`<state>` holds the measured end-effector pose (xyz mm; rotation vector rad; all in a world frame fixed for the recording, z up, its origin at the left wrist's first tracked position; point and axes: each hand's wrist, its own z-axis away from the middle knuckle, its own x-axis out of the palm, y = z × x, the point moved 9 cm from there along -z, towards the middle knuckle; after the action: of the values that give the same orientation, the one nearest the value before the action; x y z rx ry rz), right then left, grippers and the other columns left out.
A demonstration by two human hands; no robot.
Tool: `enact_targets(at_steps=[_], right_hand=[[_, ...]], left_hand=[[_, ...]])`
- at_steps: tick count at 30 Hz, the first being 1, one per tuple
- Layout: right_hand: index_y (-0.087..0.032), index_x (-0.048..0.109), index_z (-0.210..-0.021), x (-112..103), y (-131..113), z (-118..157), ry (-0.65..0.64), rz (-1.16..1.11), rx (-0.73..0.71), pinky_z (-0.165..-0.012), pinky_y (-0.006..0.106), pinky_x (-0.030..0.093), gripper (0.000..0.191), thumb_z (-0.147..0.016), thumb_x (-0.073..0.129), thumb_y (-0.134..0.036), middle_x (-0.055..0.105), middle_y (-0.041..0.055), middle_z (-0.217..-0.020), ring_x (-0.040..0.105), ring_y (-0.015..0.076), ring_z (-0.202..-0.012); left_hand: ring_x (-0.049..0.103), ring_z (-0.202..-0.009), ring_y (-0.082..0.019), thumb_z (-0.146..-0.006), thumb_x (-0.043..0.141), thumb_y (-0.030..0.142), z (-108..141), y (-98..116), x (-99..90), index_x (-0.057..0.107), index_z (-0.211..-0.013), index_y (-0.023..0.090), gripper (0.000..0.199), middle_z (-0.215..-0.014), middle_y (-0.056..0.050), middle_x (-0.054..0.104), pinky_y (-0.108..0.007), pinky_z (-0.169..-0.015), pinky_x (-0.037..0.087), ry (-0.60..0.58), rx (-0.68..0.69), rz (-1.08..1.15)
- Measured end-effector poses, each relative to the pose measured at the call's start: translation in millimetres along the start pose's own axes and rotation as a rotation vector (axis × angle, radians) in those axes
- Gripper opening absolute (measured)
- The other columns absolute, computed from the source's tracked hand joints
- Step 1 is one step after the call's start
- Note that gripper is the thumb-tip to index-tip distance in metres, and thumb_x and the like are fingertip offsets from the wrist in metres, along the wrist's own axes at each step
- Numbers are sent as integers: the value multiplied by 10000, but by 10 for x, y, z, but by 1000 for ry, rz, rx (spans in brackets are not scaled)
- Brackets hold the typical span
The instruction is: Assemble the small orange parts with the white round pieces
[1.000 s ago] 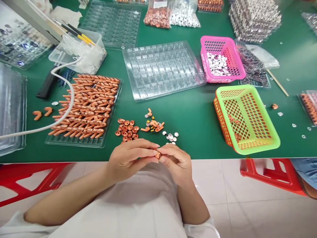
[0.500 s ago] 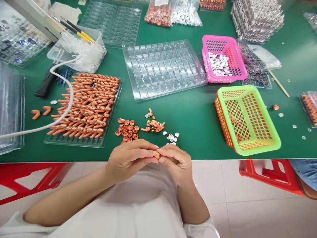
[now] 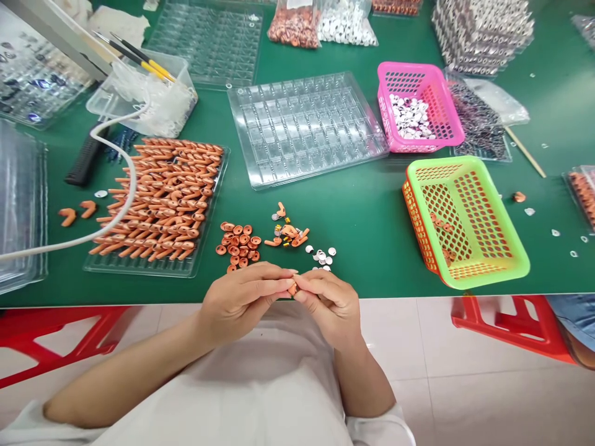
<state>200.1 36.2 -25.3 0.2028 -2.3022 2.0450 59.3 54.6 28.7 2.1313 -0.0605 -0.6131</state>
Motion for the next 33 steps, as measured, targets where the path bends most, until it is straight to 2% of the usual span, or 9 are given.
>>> enact_targets(at_steps=[8, 12, 26, 33], right_hand=[[-353, 676, -1220, 58, -91, 16, -37, 141, -70, -741, 344, 598, 437, -861, 670, -104, 719, 50, -994, 680, 190, -902], [-353, 678, -1212, 62, -128, 7, -23, 178, -98, -739, 338, 589, 460, -850, 673, -69, 716, 42, -985, 680, 184, -881], [-324, 722, -1119, 53, -109, 12, 27, 185, -68, -703, 331, 582, 338, -862, 672, -110, 747, 34, -941, 693, 184, -830], [-306, 707, -1131, 77, -208, 35, 95, 307, -158, -703, 348, 576, 354, -864, 635, -85, 735, 49, -954, 678, 192, -830]], left_hand=[[719, -954, -146, -905, 554, 28, -4, 36, -19, 634, -1136, 172, 284, -1005, -87, 767, -260, -789, 604, 6, 58, -89], [716, -934, -151, -914, 524, 33, 2, 42, 0, 628, -1140, 166, 282, -1023, -105, 758, -269, -765, 608, -2, 69, -98], [698, -913, -175, -892, 479, -4, 65, 69, 43, 600, -1213, 156, 378, -1033, -130, 741, -276, -732, 591, -70, 106, -160], [688, -887, -184, -881, 505, 15, 85, 94, 79, 549, -1287, 162, 433, -1007, -132, 734, -279, -702, 584, -52, 142, -256]])
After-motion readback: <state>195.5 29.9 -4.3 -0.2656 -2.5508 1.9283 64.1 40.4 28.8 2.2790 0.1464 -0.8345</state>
